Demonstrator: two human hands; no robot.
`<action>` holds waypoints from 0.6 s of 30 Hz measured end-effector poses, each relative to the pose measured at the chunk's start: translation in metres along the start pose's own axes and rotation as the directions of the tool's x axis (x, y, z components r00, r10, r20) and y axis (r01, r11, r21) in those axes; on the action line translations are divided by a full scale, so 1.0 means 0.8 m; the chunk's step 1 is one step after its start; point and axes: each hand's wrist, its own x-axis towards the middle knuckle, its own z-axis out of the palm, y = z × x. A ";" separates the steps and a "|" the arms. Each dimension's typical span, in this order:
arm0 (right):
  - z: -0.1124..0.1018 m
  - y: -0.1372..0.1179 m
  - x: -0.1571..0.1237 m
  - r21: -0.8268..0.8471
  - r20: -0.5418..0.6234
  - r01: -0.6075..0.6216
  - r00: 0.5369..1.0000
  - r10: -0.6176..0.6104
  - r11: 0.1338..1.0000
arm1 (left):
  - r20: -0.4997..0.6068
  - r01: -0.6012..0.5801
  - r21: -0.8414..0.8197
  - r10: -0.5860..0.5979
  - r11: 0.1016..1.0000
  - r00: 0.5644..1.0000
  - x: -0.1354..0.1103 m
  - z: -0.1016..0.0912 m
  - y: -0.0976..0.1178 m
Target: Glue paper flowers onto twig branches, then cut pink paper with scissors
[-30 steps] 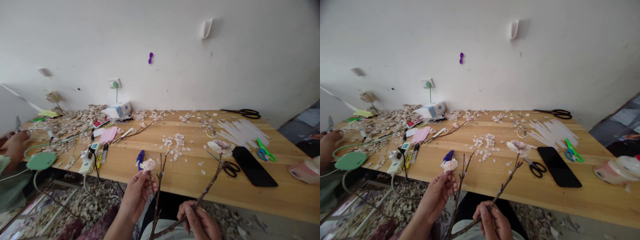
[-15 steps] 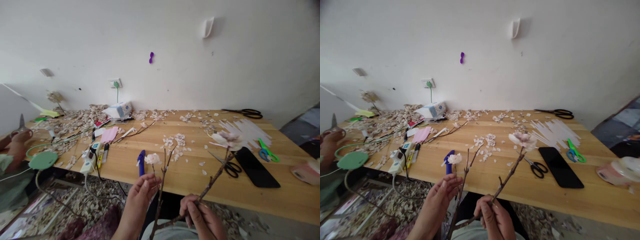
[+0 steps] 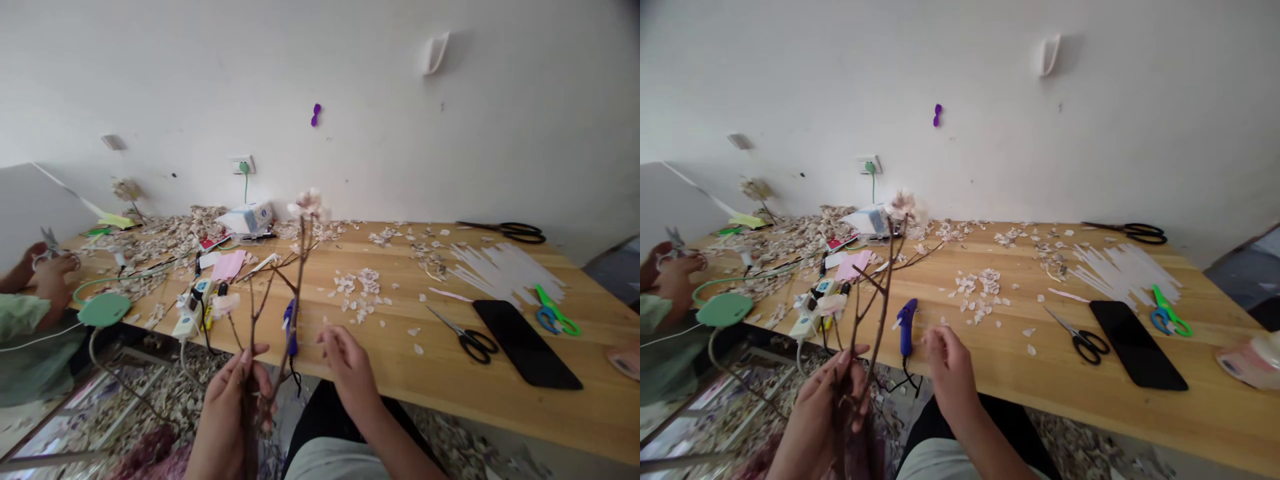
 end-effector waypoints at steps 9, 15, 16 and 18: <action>0.106 0.047 0.068 -0.229 -0.044 -0.032 0.999 0.022 0.973 | 0.036 0.004 0.174 -0.010 0.985 0.999 0.019 -0.022 0.009; 0.073 0.063 0.047 -0.037 -0.126 -0.145 0.982 0.139 0.989 | 0.032 -0.044 0.128 0.040 0.991 0.999 0.026 -0.022 0.007; 0.062 0.065 0.033 0.006 -0.145 -0.174 0.974 0.173 0.985 | 0.027 -0.055 0.115 0.052 0.992 0.998 0.027 -0.021 0.007; 0.036 0.064 -0.003 0.089 -0.191 -0.217 0.954 0.231 0.972 | 0.021 -0.090 0.087 0.089 0.992 0.996 0.031 -0.016 0.004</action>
